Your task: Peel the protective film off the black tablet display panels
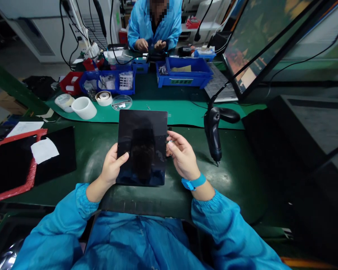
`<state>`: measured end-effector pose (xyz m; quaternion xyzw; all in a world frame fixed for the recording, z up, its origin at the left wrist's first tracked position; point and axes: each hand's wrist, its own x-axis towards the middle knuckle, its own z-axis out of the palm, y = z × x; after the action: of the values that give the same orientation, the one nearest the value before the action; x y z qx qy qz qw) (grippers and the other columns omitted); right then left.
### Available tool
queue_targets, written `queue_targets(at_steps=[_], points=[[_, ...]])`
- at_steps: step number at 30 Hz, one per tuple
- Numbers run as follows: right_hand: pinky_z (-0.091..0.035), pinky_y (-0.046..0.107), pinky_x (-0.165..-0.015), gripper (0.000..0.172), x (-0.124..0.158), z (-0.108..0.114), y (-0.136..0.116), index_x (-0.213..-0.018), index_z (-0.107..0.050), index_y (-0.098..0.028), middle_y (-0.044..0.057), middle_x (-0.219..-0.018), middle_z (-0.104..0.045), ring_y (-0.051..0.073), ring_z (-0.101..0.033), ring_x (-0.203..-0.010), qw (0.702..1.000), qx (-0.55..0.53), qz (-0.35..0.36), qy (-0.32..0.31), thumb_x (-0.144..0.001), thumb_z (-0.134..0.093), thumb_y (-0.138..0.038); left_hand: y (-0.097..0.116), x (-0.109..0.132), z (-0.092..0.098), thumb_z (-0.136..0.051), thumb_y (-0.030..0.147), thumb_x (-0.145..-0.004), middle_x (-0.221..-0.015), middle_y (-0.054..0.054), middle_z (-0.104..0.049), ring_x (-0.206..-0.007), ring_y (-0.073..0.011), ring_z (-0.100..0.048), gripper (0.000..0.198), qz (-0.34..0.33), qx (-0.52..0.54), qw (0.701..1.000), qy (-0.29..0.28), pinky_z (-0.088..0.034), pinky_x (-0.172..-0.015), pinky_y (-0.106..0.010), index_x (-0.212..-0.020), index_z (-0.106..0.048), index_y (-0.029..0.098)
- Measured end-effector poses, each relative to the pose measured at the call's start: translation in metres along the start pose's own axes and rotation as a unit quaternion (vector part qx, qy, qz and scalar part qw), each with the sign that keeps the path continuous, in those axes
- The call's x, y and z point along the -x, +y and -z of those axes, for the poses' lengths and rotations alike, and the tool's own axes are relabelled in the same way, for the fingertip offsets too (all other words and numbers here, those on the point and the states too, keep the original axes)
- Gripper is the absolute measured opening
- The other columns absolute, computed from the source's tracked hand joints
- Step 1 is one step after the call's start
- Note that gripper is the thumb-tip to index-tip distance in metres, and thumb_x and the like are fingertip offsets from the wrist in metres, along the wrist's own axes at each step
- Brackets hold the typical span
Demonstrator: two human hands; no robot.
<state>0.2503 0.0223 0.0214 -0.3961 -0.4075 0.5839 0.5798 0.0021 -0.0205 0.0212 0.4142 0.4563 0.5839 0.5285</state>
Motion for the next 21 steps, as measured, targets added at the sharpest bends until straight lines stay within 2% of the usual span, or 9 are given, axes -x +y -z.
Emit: queue_targets(at_steps=[4, 6, 8, 11, 14, 17, 21], points=[[-0.053, 0.025, -0.064, 0.036, 0.004, -0.002, 0.004, -0.102, -0.080, -0.021, 0.000, -0.082, -0.071, 0.011, -0.058, -0.070, 0.991, 0.066, -0.058, -0.104, -0.086, -0.081, -0.053, 0.003, -0.004, 0.000, -0.088, 0.040, -0.082, -0.119, -0.007, -0.077, -0.114, -0.0271, -0.072, 0.048, 0.021, 0.025, 0.999, 0.016, -0.057, -0.103, -0.040, -0.122, -0.070, 0.021], [-0.057, 0.028, -0.074, 0.034, 0.007, -0.004, 0.005, -0.100, -0.081, -0.020, 0.002, -0.087, -0.075, 0.014, -0.064, -0.078, 0.983, 0.078, -0.061, -0.155, -0.087, -0.081, -0.051, 0.003, -0.007, 0.000, -0.089, 0.041, -0.080, -0.118, -0.008, -0.077, -0.114, -0.0279, -0.072, 0.050, 0.025, 0.040, 0.998, 0.034, -0.058, -0.103, -0.041, -0.121, -0.069, 0.021], [-0.059, 0.032, -0.090, 0.037, 0.010, -0.006, 0.006, -0.115, -0.078, -0.023, 0.004, -0.105, -0.079, 0.017, -0.071, -0.096, 0.978, 0.056, -0.060, -0.190, -0.087, -0.083, -0.046, 0.004, -0.009, 0.000, -0.090, 0.042, -0.079, -0.117, -0.007, -0.078, -0.110, -0.0280, -0.074, 0.051, 0.024, 0.051, 0.997, 0.056, -0.060, -0.100, -0.042, -0.121, -0.069, 0.021], [-0.059, 0.037, -0.102, 0.063, 0.013, -0.006, 0.008, -0.144, -0.063, -0.030, 0.005, -0.122, -0.079, 0.018, -0.074, -0.107, 0.974, 0.012, -0.067, -0.217, -0.085, -0.085, -0.035, 0.003, -0.012, 0.001, -0.088, 0.042, -0.081, -0.119, -0.007, -0.077, -0.109, -0.0277, -0.074, 0.050, 0.025, 0.061, 0.995, 0.076, -0.061, -0.099, -0.042, -0.122, -0.068, 0.023], [-0.058, 0.040, -0.107, 0.073, 0.014, -0.007, 0.009, -0.151, -0.057, -0.032, 0.006, -0.128, -0.078, 0.018, -0.075, -0.111, 0.974, -0.017, -0.066, -0.217, -0.083, -0.087, -0.029, 0.003, -0.014, 0.003, -0.086, 0.039, -0.080, -0.120, -0.006, -0.076, -0.111, -0.0281, -0.074, 0.050, 0.042, 0.069, 0.994, 0.072, -0.061, -0.099, -0.042, -0.124, -0.067, 0.024], [-0.056, 0.043, -0.111, 0.066, 0.015, -0.010, 0.005, -0.144, -0.064, -0.030, 0.006, -0.134, -0.076, 0.021, -0.072, -0.121, 0.980, -0.053, -0.070, -0.179, -0.082, -0.087, -0.030, 0.006, -0.014, 0.005, -0.083, 0.035, -0.077, -0.118, -0.007, -0.076, -0.114, -0.0306, -0.073, 0.050, 0.053, 0.085, 0.994, 0.039, -0.061, -0.101, -0.045, -0.123, -0.067, 0.023], [-0.061, 0.046, -0.102, 0.063, 0.017, -0.015, -0.007, -0.139, -0.068, -0.029, 0.007, -0.132, -0.076, 0.026, -0.072, -0.121, 0.978, -0.104, -0.097, -0.156, -0.080, -0.088, -0.035, 0.013, -0.012, 0.005, -0.082, 0.041, -0.078, -0.116, -0.009, -0.076, -0.116, -0.0349, -0.072, 0.054, 0.043, 0.116, 0.992, -0.021, -0.059, -0.104, -0.051, -0.126, -0.067, 0.024]])
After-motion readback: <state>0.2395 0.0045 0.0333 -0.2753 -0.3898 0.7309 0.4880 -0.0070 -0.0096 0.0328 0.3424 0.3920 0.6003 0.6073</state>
